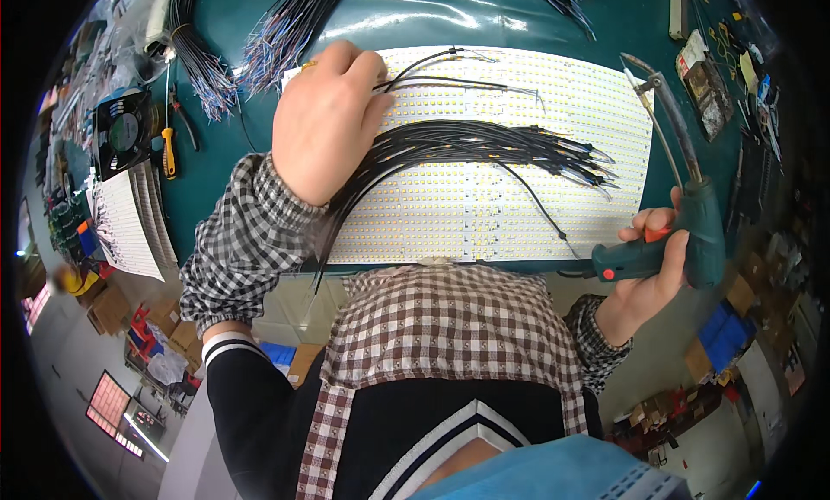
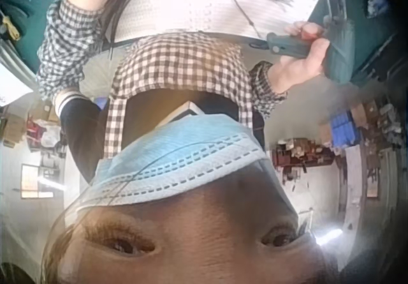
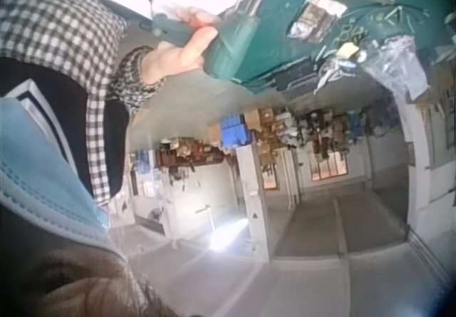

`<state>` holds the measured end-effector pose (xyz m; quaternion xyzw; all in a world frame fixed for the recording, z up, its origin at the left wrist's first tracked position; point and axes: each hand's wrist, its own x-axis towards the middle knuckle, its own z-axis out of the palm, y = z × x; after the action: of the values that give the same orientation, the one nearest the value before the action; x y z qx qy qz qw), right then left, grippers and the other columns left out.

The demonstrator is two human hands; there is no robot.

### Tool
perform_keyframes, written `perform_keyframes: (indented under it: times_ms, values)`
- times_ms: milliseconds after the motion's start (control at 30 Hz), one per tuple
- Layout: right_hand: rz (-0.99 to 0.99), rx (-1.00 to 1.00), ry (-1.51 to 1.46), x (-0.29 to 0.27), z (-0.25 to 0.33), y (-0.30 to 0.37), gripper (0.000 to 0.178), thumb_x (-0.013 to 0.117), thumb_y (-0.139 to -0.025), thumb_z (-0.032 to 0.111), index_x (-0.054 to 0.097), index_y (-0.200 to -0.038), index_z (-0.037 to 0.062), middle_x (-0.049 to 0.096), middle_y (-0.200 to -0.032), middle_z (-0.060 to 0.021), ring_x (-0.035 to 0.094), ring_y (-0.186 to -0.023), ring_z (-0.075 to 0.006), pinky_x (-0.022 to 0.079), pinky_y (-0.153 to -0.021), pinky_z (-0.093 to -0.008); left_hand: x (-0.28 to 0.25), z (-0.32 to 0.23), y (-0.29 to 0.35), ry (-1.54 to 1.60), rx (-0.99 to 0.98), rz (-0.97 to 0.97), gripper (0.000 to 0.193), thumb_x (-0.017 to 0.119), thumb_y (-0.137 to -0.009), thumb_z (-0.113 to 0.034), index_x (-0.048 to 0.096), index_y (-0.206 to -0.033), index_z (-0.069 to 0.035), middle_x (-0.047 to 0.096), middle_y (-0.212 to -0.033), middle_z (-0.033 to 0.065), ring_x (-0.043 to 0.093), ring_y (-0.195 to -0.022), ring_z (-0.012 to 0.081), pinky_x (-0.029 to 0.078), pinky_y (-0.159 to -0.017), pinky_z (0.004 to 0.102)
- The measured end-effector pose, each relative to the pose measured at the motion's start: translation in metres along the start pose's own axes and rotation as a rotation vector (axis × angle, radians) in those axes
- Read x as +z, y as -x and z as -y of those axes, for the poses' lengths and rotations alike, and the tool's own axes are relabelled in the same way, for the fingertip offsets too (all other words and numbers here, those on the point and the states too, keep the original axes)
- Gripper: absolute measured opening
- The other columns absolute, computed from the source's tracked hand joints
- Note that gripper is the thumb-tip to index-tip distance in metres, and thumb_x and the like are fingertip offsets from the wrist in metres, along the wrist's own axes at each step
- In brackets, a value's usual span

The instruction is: Soldering wiring connectors onto a large LED panel array.

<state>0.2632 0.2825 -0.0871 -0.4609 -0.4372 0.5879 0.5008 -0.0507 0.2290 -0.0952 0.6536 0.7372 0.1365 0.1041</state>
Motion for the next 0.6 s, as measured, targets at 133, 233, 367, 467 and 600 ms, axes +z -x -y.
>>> perform_keyframes:
  times_ms: [133,233,367,467,600]
  values:
    - [-0.004,0.006,0.054,0.007,-0.004,-0.004,0.041,0.046,-0.091,0.019,0.043,-0.118,-0.0108,0.057,-0.083,-0.0108,0.058,-0.069,-0.0179,0.054,-0.055,-0.0267,0.017,-0.022,-0.022,0.221,0.246,-0.111,0.018,0.065,-0.075,-0.010,0.057,-0.090,-0.004,0.055,-0.086,0.0110,0.056,-0.079,0.0300,0.046,-0.068,0.0369]
    - [-0.002,0.008,0.050,0.010,-0.003,-0.002,0.041,0.047,-0.090,0.019,0.043,-0.118,-0.0107,0.057,-0.082,-0.0109,0.058,-0.069,-0.0178,0.054,-0.055,-0.0268,0.051,-0.034,-0.052,0.333,0.372,-0.109,0.016,0.064,-0.075,-0.011,0.055,-0.086,-0.004,0.053,-0.082,0.0112,0.054,-0.077,0.0304,0.045,-0.067,0.0386]
    - [0.034,0.023,0.046,0.005,-0.002,0.001,0.045,0.047,-0.093,0.025,0.041,-0.122,-0.0093,0.056,-0.084,-0.0086,0.056,-0.078,-0.0168,0.053,-0.058,-0.0240,0.062,-0.035,-0.064,0.291,0.422,0.025,0.016,0.064,-0.075,-0.014,0.053,-0.082,-0.004,0.051,-0.080,0.0109,0.053,-0.077,0.0300,0.044,-0.066,0.0390]
    - [-0.019,-0.001,0.043,0.004,-0.002,-0.003,0.042,0.049,-0.090,0.020,0.043,-0.119,-0.0101,0.057,-0.083,-0.0103,0.059,-0.070,-0.0169,0.055,-0.054,-0.0263,0.057,-0.033,-0.062,0.287,0.397,0.039,0.017,0.065,-0.074,-0.015,0.053,-0.081,-0.005,0.051,-0.081,0.0104,0.054,-0.076,0.0303,0.045,-0.066,0.0387]
    - [-0.013,0.022,0.034,0.004,-0.003,-0.006,0.043,0.048,-0.090,0.020,0.043,-0.119,-0.0104,0.057,-0.082,-0.0100,0.059,-0.070,-0.0170,0.055,-0.054,-0.0255,0.049,-0.027,-0.050,0.135,0.318,0.016,0.016,0.065,-0.074,-0.014,0.053,-0.080,-0.004,0.052,-0.078,0.0107,0.054,-0.073,0.0311,0.045,-0.064,0.0385]
